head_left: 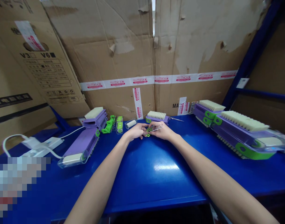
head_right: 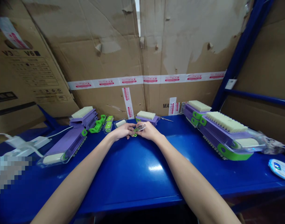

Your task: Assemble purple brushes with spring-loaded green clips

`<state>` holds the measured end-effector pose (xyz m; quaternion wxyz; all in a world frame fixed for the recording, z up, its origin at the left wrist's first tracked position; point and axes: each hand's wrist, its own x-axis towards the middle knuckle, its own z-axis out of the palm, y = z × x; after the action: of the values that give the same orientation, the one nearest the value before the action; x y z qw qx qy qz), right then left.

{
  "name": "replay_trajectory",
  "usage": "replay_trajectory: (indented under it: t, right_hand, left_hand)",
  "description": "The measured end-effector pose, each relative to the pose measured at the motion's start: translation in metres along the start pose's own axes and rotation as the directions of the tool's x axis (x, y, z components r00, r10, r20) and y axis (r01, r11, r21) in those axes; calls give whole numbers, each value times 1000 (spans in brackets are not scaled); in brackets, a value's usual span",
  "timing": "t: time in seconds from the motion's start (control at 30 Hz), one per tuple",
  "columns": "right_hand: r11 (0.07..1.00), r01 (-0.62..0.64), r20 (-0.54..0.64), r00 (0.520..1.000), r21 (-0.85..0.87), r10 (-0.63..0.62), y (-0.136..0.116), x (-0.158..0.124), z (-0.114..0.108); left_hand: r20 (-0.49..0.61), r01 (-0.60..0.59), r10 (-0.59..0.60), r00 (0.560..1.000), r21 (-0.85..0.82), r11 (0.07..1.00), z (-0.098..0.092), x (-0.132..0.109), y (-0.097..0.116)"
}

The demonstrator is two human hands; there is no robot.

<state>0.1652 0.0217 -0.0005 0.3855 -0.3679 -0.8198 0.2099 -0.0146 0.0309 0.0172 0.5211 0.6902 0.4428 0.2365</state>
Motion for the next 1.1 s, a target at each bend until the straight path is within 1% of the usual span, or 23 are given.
replay_trajectory:
  t: [0.03, 0.1, 0.2, 0.23, 0.3, 0.43, 0.53, 0.73, 0.8, 0.9, 0.97, 1.03, 1.1]
  right_hand:
    - [998, -37, 12, 999, 42, 36, 0, 0, 0]
    - [976, -157, 69, 986, 149, 148, 1, 1, 0]
    - [891, -353, 157, 934, 284, 320, 0, 2, -1]
    - [868, -389, 167, 921, 308, 353, -1, 2, -1]
    - [851, -411, 173, 911, 328, 374, -3, 2, -2]
    - [875, -368, 165, 929, 313, 332, -3, 2, -1]
    - [900, -332, 157, 942, 281, 298, -2, 2, 1]
    - [947, -289, 162, 950, 140, 266, -7, 0, 0]
    - [967, -240, 144, 963, 85, 226, -9, 0, -1]
    - [993, -117, 100, 988, -33, 120, -11, 0, -4]
    - [993, -42, 88, 995, -113, 53, -10, 1, -4]
    - [987, -3, 97, 995, -163, 19, -10, 2, -4]
    - [983, 3, 110, 994, -185, 17, -10, 3, -3]
  left_hand:
    - [4, 6, -6, 1000, 1, 1000, 0, 0, 0]
    - [6, 12, -12, 1000, 11, 1000, 0, -1, 0]
    - [13, -26, 25, 1000, 26, 999, 0, -2, 0]
    - [25, -44, 44, 999, 24, 999, 0, -2, 0]
    - [52, -64, 64, 997, 11, 998, 0, -3, 0]
    - [83, -53, 54, 995, -18, 998, -2, -4, 0]
    - [98, -47, 47, 994, -1, 999, -2, -3, -1]
    - [117, -51, 44, 992, 58, 997, -2, 0, -3]
    - [118, -54, 46, 992, 65, 996, -3, 0, -3]
    - [112, -55, 47, 993, 69, 996, -3, 0, -3]
    - [113, -57, 49, 992, 67, 996, -2, -1, -1]
    - [112, -53, 44, 993, 73, 996, -1, -2, 0]
    - [107, -48, 39, 994, 86, 995, -1, -3, 2]
